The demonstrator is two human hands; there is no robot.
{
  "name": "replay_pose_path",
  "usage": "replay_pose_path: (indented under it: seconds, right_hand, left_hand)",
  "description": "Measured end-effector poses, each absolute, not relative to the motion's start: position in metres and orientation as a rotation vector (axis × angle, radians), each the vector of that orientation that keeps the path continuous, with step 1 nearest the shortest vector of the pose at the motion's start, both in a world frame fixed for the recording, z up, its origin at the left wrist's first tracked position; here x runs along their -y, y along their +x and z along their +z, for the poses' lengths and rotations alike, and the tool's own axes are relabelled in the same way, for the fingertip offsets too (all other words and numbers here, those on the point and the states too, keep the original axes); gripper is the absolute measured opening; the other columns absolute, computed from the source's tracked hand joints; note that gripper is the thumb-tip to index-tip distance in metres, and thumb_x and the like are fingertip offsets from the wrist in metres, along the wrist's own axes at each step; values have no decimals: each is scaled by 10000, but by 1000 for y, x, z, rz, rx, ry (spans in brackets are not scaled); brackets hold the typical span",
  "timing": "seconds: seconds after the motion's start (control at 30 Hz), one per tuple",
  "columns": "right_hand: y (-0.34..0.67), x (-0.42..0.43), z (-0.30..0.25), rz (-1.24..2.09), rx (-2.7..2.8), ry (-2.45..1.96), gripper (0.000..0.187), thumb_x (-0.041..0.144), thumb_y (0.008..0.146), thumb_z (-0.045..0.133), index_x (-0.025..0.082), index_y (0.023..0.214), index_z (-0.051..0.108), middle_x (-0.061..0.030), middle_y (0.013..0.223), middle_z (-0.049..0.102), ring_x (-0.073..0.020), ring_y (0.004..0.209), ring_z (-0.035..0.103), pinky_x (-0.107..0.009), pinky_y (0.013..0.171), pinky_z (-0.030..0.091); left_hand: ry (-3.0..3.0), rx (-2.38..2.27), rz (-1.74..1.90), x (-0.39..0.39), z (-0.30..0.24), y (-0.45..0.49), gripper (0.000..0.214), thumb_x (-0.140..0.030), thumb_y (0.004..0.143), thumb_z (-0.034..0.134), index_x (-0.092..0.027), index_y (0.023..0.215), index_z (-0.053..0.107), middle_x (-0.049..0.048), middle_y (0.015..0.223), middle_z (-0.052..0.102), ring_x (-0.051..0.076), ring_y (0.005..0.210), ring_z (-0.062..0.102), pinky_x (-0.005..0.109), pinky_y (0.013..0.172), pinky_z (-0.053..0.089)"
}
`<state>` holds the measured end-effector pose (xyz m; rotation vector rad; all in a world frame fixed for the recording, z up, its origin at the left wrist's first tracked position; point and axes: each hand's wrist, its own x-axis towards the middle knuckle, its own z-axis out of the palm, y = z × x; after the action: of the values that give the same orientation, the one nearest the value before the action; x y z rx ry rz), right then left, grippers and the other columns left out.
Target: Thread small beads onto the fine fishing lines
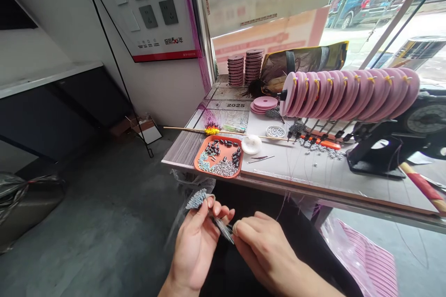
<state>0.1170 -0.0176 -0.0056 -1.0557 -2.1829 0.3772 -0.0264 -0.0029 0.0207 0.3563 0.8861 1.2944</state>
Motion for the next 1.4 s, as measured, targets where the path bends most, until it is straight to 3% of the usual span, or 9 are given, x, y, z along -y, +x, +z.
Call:
replay_pose_path:
  seconds: [0.1, 0.17, 0.33, 0.57, 1.13, 1.27, 1.4]
  right_hand:
    - [122, 22, -5, 386, 2163, -1059, 264, 126, 886, 319, 190, 637, 378, 47, 535, 450, -86, 449, 399, -227, 556, 306]
    - [124, 23, -5, 435, 2089, -1091, 252, 145, 893, 330, 192, 652, 385, 45, 543, 446, -88, 458, 405, -219, 550, 324]
    - [122, 18, -3, 645, 1863, -1067, 199, 198, 918, 363, 187, 769, 493, -5, 654, 527, -116, 569, 487, -210, 539, 372]
    - [117, 17, -4, 783, 1830, -1019, 200, 193, 913, 374, 185, 759, 501, -22, 680, 536, -127, 609, 494, -222, 563, 404]
    - [115, 14, -11, 842, 1690, -1127, 230, 236, 900, 409, 184, 689, 484, 1, 637, 517, -113, 566, 476, -204, 530, 396]
    - [116, 13, -11, 743, 1636, -1173, 219, 241, 893, 418, 182, 699, 501, -2, 634, 531, -117, 557, 490, -206, 525, 401]
    - [116, 13, -12, 710, 1652, -1166, 199, 226, 886, 429, 181, 707, 502, -2, 637, 538, -119, 563, 502, -207, 532, 402]
  left_hand:
    - [322, -882, 1598, -14, 29, -44, 116, -163, 741, 631, -139, 649, 564, -74, 491, 383, 57, 464, 424, 253, 607, 517]
    - [402, -924, 1771, -20, 29, -53, 104, -156, 727, 641, -139, 679, 551, -89, 477, 329, 34, 408, 323, 148, 428, 399]
    - [508, -1007, 1176, -9, 12, -37, 241, -311, 710, 681, -145, 776, 519, -110, 492, 289, 15, 396, 194, 132, 371, 173]
    - [540, -1123, 1109, 6, -1, -21, 259, -296, 696, 662, -167, 675, 438, -123, 474, 241, 17, 405, 142, 168, 391, 110]
    - [649, -1195, 1161, 13, -3, -17, 244, -335, 667, 697, -140, 691, 551, -104, 472, 280, 40, 429, 202, 188, 416, 180]
    - [716, -1398, 1250, 14, -8, -19, 286, -366, 599, 741, -129, 728, 644, -37, 539, 494, 74, 482, 386, 205, 462, 327]
    - [887, -1540, 1313, 15, -11, -21, 212, -320, 563, 757, -152, 680, 697, 36, 671, 662, 179, 659, 575, 282, 637, 461]
